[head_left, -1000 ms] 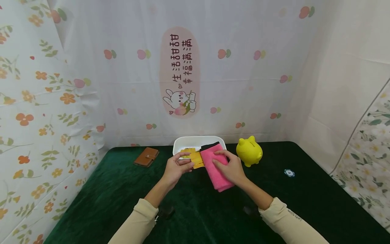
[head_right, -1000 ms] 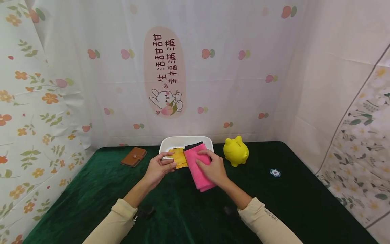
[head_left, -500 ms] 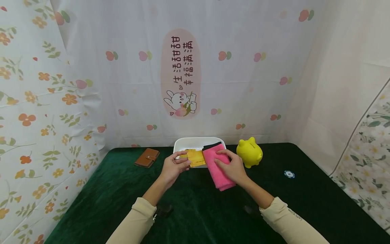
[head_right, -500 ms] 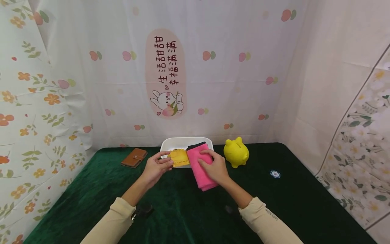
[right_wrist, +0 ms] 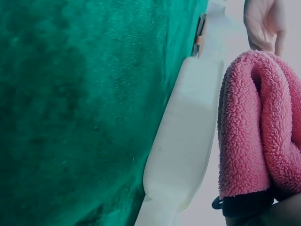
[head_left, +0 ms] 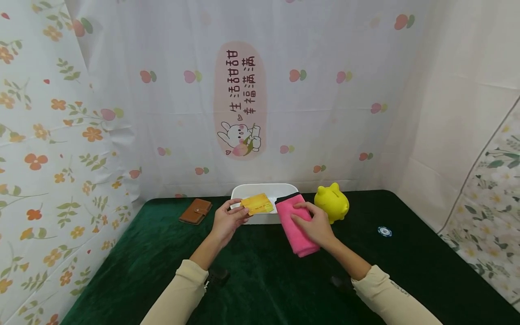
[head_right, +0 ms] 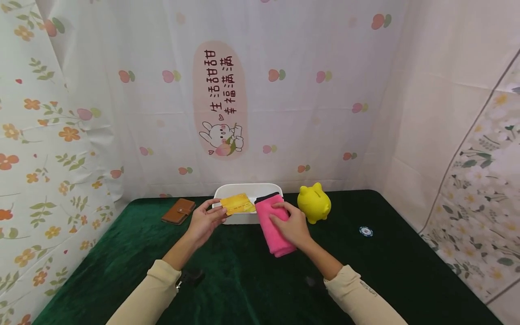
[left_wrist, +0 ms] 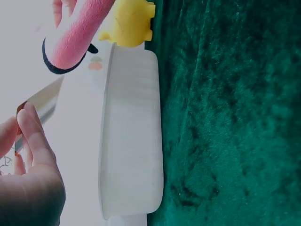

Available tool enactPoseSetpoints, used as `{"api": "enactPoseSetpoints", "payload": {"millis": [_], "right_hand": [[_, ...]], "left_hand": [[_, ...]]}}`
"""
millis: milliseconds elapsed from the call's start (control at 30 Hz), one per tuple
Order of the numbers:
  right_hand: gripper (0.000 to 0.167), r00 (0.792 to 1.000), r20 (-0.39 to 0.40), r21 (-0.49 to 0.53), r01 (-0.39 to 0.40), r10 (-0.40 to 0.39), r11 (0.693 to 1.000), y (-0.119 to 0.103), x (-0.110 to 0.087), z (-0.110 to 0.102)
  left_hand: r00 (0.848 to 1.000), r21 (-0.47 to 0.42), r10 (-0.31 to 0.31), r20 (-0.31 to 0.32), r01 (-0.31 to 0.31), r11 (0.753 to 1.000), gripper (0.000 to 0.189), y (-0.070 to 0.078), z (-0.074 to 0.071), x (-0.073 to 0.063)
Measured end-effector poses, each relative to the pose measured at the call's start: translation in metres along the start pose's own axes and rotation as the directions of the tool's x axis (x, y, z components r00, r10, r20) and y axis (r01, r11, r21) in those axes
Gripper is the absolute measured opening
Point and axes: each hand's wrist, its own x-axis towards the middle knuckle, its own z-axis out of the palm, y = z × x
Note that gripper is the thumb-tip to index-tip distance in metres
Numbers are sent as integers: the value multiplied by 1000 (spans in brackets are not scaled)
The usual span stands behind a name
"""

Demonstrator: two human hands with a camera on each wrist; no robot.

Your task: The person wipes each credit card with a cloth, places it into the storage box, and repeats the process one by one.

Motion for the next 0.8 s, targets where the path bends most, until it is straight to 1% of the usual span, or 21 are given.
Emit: {"api": "enactPoseSetpoints", "payload": {"millis": [233,500,633,800], "right_hand": [[29,1000,15,10,-6,5,1000,5,-7,-5],[29,999,37,36,-17,16,999,3,-16,-8],[29,999,41,44,-23,21,999,6,-18,-9],[29,999,50,49,-22,20,999,8,-19,-10]], "left_hand": [[999,-31,12,-33,-13,999,37,-3,2,8],[997,-63,18,-80,-23,998,36,-9,2,19],[996,-80,16,-86,-23,997,35,-12,4,24],[995,-87,14,-100,-23,996,31,-15,5,27]]}}
